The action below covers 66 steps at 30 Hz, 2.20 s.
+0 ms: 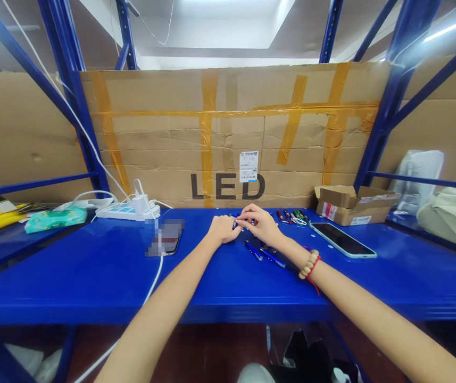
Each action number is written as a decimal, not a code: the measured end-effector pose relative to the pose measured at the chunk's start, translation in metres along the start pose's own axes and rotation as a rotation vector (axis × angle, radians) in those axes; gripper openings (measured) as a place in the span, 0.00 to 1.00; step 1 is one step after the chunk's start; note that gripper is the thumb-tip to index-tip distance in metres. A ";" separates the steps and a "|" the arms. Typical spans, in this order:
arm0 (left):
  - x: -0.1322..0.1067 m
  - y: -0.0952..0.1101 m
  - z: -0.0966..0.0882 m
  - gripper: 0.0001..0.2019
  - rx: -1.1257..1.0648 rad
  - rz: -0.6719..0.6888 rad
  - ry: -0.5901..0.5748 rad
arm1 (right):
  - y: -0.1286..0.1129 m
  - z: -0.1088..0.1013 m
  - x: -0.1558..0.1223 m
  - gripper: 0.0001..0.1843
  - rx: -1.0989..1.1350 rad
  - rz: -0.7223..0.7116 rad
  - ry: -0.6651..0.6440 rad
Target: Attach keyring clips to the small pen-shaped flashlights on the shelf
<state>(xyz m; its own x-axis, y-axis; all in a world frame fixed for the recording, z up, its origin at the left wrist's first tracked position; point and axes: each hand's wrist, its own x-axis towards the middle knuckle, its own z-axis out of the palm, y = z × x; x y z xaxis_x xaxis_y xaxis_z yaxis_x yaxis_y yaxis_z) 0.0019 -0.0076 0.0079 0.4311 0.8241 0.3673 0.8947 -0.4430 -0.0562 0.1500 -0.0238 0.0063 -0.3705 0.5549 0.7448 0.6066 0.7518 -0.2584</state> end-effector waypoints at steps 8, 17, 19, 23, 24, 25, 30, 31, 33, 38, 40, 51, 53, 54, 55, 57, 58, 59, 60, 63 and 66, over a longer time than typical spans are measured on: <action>0.001 0.000 -0.001 0.19 -0.006 -0.067 -0.044 | 0.000 0.000 -0.001 0.11 -0.033 -0.039 -0.045; 0.005 -0.016 0.002 0.24 -0.018 -0.233 0.050 | 0.009 -0.018 0.000 0.13 -0.179 0.153 0.227; 0.005 -0.021 0.002 0.24 -0.022 -0.283 0.039 | 0.016 -0.021 0.000 0.17 -0.200 0.189 0.277; 0.004 -0.024 0.001 0.24 -0.038 -0.365 0.046 | 0.023 -0.023 -0.001 0.21 -0.214 0.222 0.285; 0.004 -0.024 0.001 0.24 -0.040 -0.371 0.046 | 0.024 -0.023 -0.001 0.21 -0.218 0.226 0.274; 0.004 -0.024 0.001 0.25 -0.041 -0.375 0.043 | 0.024 -0.022 -0.001 0.21 -0.224 0.229 0.262; 0.004 -0.022 0.000 0.25 -0.054 -0.379 0.026 | 0.022 -0.019 -0.003 0.22 -0.249 0.247 0.188; 0.004 -0.021 0.000 0.24 -0.057 -0.378 0.030 | 0.022 -0.019 -0.003 0.22 -0.252 0.260 0.171; 0.004 -0.021 0.001 0.24 -0.061 -0.376 0.037 | 0.021 -0.019 -0.004 0.22 -0.264 0.298 0.131; 0.005 -0.021 0.003 0.24 -0.055 -0.372 0.049 | 0.018 -0.021 -0.003 0.17 -0.309 0.367 -0.010; 0.005 -0.022 0.003 0.24 -0.056 -0.367 0.053 | 0.016 -0.022 -0.002 0.15 -0.339 0.380 -0.072; 0.007 -0.019 0.007 0.26 -0.041 -0.285 0.108 | 0.009 -0.021 -0.001 0.07 -0.441 0.539 -0.353; 0.007 -0.019 0.008 0.26 -0.039 -0.276 0.108 | 0.012 -0.020 -0.001 0.08 -0.418 0.531 -0.343; 0.007 -0.019 0.008 0.26 -0.037 -0.274 0.108 | 0.013 -0.020 -0.002 0.09 -0.401 0.524 -0.339; 0.007 -0.019 0.008 0.26 -0.035 -0.272 0.107 | 0.015 -0.020 -0.002 0.09 -0.381 0.516 -0.336; 0.007 -0.019 0.008 0.26 -0.029 -0.268 0.111 | 0.019 -0.018 -0.003 0.10 -0.336 0.498 -0.327; 0.007 -0.019 0.008 0.26 -0.028 -0.264 0.112 | 0.021 -0.018 -0.003 0.10 -0.315 0.490 -0.322; 0.007 -0.018 0.008 0.27 -0.028 -0.257 0.112 | 0.023 -0.017 -0.003 0.10 -0.297 0.484 -0.316; 0.007 -0.018 0.008 0.27 -0.027 -0.250 0.111 | 0.025 -0.017 -0.003 0.11 -0.280 0.482 -0.311; 0.007 -0.017 0.008 0.27 -0.022 -0.227 0.107 | 0.027 -0.015 -0.003 0.11 -0.245 0.489 -0.306; 0.007 -0.017 0.009 0.27 -0.010 -0.216 0.111 | 0.025 -0.015 -0.003 0.10 -0.257 0.478 -0.317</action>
<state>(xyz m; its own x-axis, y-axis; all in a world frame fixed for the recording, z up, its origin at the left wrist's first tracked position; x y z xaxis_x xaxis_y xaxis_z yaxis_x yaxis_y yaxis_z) -0.0096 0.0088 0.0033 0.2144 0.8564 0.4696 0.9632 -0.2651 0.0437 0.1765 -0.0120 0.0068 -0.1828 0.9168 0.3550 0.8920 0.3065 -0.3323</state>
